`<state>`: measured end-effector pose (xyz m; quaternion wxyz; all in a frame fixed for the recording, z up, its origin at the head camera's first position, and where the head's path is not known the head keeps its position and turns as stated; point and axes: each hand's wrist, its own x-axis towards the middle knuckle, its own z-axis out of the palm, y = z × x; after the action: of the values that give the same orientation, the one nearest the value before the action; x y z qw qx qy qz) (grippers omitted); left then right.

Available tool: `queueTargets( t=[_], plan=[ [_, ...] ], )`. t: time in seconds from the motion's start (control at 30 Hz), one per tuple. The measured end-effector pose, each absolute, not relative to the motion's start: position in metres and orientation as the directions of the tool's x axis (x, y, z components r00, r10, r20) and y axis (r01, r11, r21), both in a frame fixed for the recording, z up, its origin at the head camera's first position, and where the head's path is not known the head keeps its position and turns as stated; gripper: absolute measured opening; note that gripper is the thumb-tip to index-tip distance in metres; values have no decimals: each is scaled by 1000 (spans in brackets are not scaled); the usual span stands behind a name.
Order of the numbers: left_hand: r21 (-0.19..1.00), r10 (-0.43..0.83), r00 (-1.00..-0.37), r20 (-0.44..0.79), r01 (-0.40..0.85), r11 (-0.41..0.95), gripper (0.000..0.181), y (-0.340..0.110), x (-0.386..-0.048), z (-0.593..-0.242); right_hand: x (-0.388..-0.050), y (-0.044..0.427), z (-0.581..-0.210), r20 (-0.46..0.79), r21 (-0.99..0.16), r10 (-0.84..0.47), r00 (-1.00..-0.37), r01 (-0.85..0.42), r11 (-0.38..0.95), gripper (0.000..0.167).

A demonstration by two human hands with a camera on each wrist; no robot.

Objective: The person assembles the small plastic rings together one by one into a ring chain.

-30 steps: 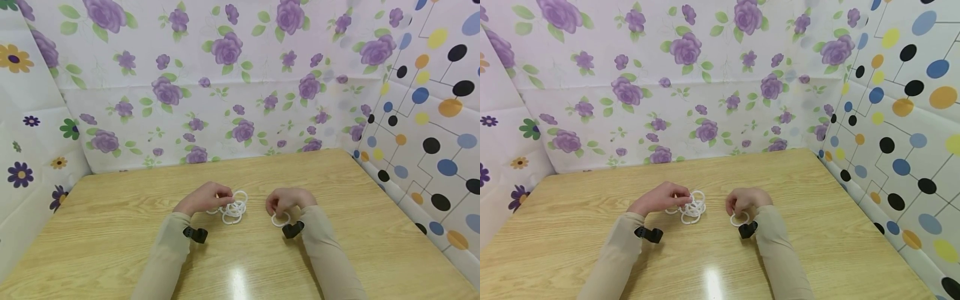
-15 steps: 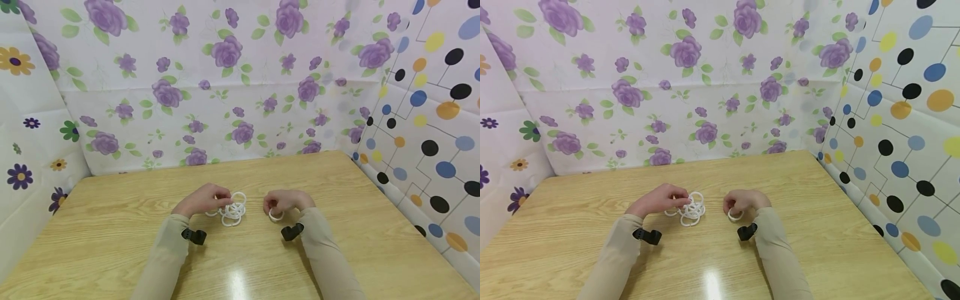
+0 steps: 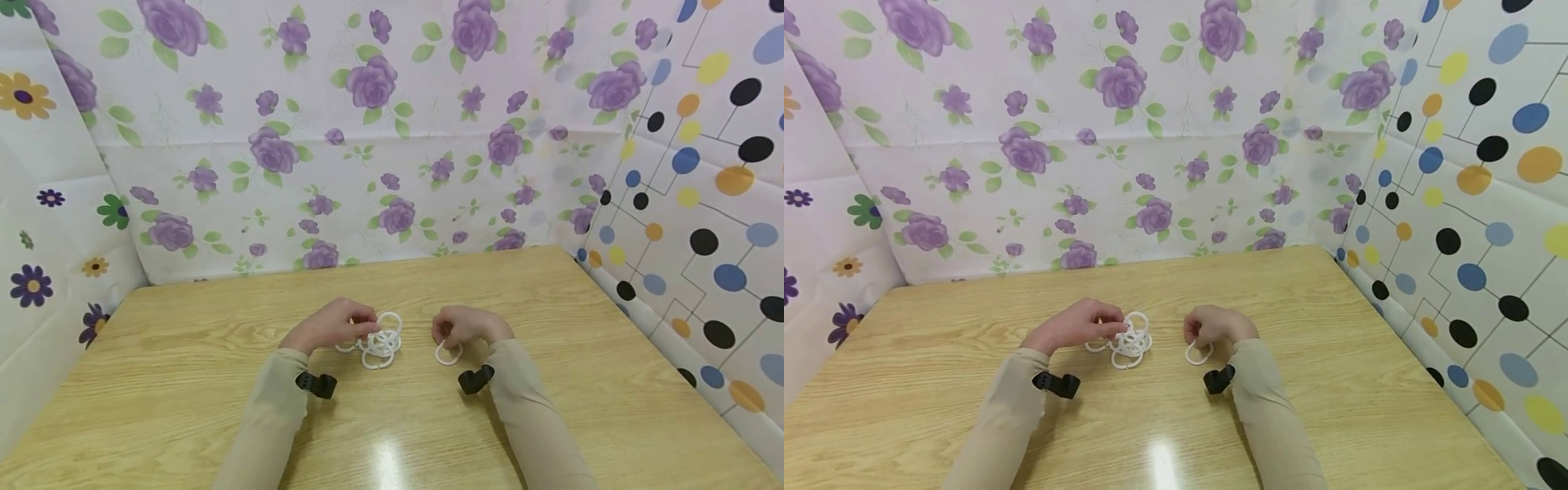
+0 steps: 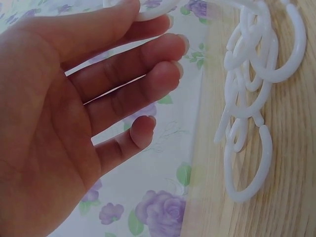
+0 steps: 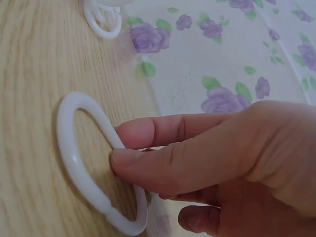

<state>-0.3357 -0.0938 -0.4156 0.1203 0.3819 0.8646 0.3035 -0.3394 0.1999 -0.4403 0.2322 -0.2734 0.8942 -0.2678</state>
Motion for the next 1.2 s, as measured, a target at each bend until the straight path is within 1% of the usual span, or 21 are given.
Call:
queueTargets(
  t=[0.1,0.2,0.3,0.47,0.63,0.77,0.87,1.0,1.1,1.2],
  plan=[
    [612,737,-676,24,593,524,24,-94,-336,-415,-340,201,-438,-244,-602,-658,-712,-421,679,17],
    [614,737,-676,19,589,525,22,-94,-336,-415,-340,202,-437,-229,-599,-668,-708,-439,670,16],
    [620,735,-678,16,583,525,21,-94,-335,-415,-341,201,-439,-204,-609,-645,-737,-420,673,13],
    [622,731,-682,11,577,529,21,-94,-334,-415,-343,199,-439,-98,-619,-594,-798,-418,664,5],
    [616,723,-691,19,578,536,22,-93,-334,-415,-343,197,-435,-44,-679,-504,-863,-344,649,8],
    [590,690,-722,60,583,559,23,-92,-334,-415,-342,191,-433,26,-734,-435,-900,-312,603,11],
    [557,645,-756,114,586,589,23,-91,-333,-414,-342,185,-431,103,-743,-392,-914,-333,581,13],
    [532,583,-795,169,571,625,23,-91,-333,-414,-342,177,-431,179,-694,-332,-926,-358,625,14],
    [525,556,-809,189,562,640,25,-91,-333,-414,-342,172,-431,181,-679,-315,-932,-350,645,15],
    [522,546,-814,197,558,644,26,-91,-334,-414,-342,168,-431,153,-709,-337,-929,-340,617,16]
  ],
)
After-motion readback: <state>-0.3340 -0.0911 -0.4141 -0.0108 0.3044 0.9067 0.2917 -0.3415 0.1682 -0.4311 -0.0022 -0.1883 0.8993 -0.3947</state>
